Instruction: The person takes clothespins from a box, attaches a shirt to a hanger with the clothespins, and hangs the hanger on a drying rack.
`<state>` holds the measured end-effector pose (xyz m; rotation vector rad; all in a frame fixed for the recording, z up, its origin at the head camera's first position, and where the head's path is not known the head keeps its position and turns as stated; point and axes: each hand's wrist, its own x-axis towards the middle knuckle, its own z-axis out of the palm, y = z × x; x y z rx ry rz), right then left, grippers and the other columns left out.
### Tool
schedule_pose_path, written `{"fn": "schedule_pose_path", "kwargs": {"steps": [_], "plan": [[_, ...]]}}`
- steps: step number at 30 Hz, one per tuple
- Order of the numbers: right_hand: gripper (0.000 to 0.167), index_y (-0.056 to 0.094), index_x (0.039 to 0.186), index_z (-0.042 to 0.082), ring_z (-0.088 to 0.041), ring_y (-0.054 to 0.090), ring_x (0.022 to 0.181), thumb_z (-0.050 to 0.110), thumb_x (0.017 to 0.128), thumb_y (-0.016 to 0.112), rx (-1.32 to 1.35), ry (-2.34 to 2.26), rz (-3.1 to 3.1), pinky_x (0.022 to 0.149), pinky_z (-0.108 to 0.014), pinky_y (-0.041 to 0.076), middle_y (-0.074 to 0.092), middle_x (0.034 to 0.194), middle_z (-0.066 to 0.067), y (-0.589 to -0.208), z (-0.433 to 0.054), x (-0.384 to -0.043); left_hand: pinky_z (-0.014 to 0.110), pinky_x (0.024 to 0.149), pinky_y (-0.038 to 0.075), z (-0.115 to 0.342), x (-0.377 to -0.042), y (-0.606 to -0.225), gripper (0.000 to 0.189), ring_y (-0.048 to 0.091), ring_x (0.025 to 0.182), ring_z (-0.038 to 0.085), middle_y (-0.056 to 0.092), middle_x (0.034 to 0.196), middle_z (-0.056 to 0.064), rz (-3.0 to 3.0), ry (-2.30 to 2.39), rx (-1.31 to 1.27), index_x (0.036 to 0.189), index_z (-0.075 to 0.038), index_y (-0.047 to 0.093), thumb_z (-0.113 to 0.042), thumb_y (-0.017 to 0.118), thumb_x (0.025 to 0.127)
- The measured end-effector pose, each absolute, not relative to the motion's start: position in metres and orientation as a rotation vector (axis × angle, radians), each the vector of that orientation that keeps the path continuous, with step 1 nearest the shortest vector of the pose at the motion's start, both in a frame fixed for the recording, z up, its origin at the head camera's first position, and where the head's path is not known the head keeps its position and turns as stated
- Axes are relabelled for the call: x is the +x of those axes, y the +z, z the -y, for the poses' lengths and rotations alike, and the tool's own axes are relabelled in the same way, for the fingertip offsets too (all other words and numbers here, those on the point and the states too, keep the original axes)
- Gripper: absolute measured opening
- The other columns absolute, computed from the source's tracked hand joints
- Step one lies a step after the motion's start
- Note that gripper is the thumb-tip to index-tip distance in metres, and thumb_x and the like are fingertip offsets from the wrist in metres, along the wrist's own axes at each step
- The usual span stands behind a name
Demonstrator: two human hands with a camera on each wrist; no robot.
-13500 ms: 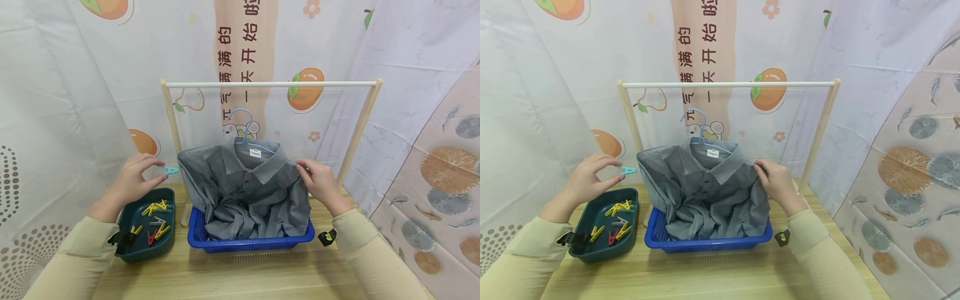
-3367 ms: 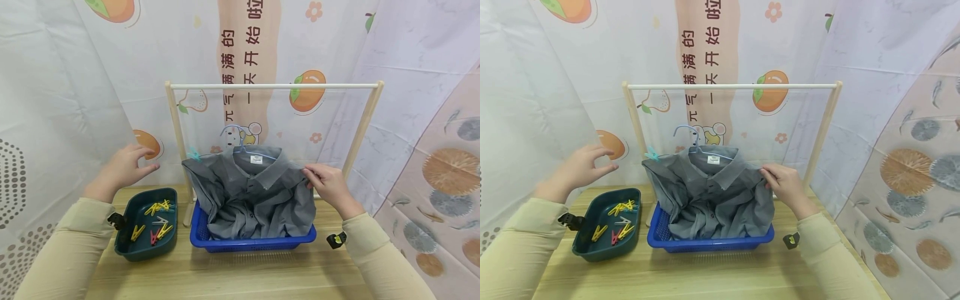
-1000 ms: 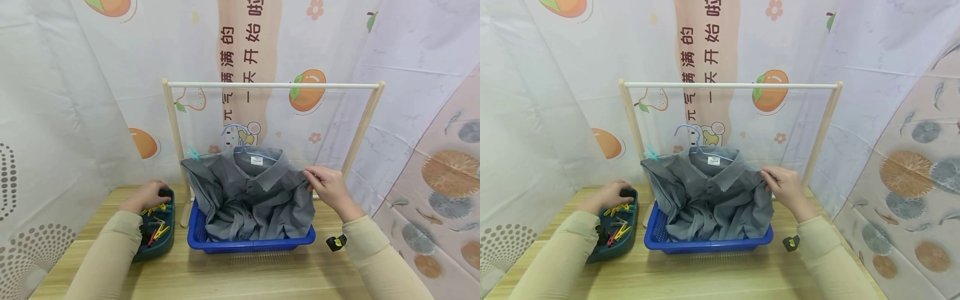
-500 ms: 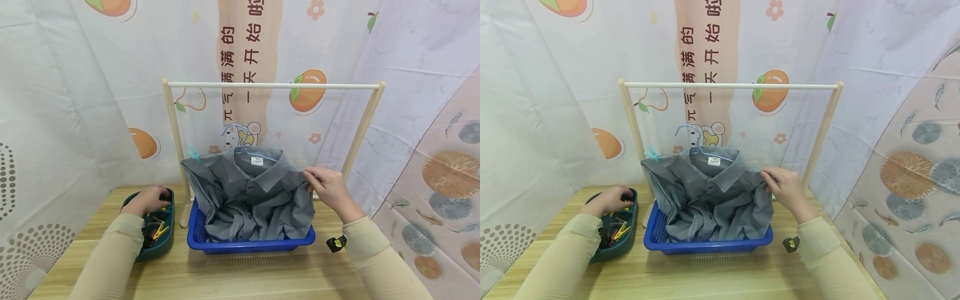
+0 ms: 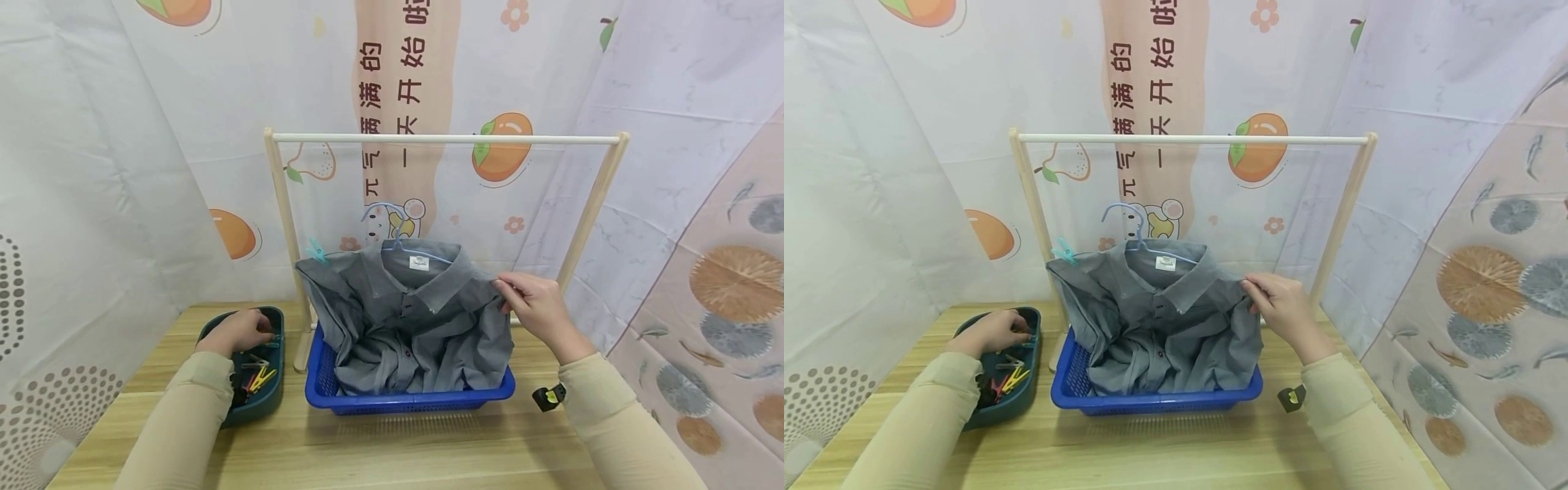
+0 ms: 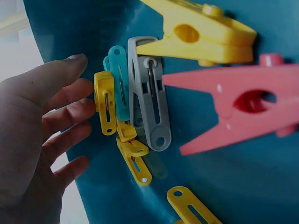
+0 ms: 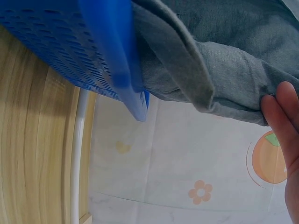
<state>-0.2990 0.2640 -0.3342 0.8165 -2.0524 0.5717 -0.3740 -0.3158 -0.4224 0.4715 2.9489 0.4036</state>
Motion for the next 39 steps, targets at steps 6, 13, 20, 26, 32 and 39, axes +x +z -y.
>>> {"fn": "schedule_pose_path", "kwargs": {"steps": [6,13,20,26,32,39], "plan": [[0.018,0.077,0.098,0.008,-0.001,0.063,0.055,-0.005,0.086,0.076,0.819,0.581,2.053,0.053,-0.023,0.052,0.074,0.082,0.000,-0.335,-0.264,-0.299,0.045,0.071,0.055,0.318,-0.373,-0.423,0.017,0.063,0.075,0.020,0.070,0.090,0.004,-2.926,0.380,0.433,0.097,-0.008,0.077,-0.024,0.072,0.095],[0.019,0.078,0.098,0.007,-0.002,0.063,0.054,-0.007,0.085,0.076,0.825,0.592,2.046,0.052,-0.023,0.052,0.075,0.084,-0.003,-0.335,-0.265,-0.299,0.041,0.065,0.052,0.322,-0.371,-0.417,0.016,0.059,0.069,0.019,0.066,0.081,0.002,-2.896,0.358,0.385,0.092,-0.008,0.076,-0.023,0.072,0.094],[0.018,0.078,0.098,0.008,-0.001,0.062,0.054,-0.005,0.086,0.076,0.813,0.572,2.062,0.052,-0.024,0.052,0.073,0.080,0.000,-0.335,-0.266,-0.299,0.045,0.070,0.054,0.321,-0.374,-0.415,0.019,0.061,0.073,0.020,0.068,0.085,0.004,-2.905,0.376,0.381,0.099,-0.004,0.075,-0.023,0.072,0.094],[0.018,0.078,0.099,0.007,-0.001,0.062,0.054,-0.005,0.086,0.076,0.810,0.580,2.064,0.052,-0.024,0.052,0.074,0.082,-0.002,-0.336,-0.267,-0.299,0.047,0.071,0.055,0.315,-0.377,-0.416,0.021,0.063,0.076,0.021,0.069,0.092,0.007,-2.908,0.385,0.420,0.105,-0.002,0.074,-0.020,0.072,0.094],[0.015,0.078,0.099,0.007,-0.002,0.063,0.054,-0.003,0.088,0.076,0.816,0.588,2.056,0.052,-0.023,0.052,0.074,0.082,-0.005,-0.337,-0.267,-0.300,0.044,0.069,0.054,0.310,-0.378,-0.419,0.013,0.061,0.076,0.020,0.068,0.090,0.004,-2.907,0.356,0.454,0.100,-0.006,0.074,-0.016,0.074,0.092],[0.013,0.078,0.100,0.007,-0.002,0.063,0.054,-0.001,0.089,0.075,0.817,0.597,2.058,0.053,-0.023,0.053,0.074,0.083,-0.007,-0.337,-0.268,-0.301,0.053,0.083,0.054,0.306,-0.380,-0.421,0.025,0.066,0.093,0.030,0.070,0.103,0.012,-2.899,0.306,0.452,0.110,-0.001,0.072,-0.015,0.076,0.090]]}}
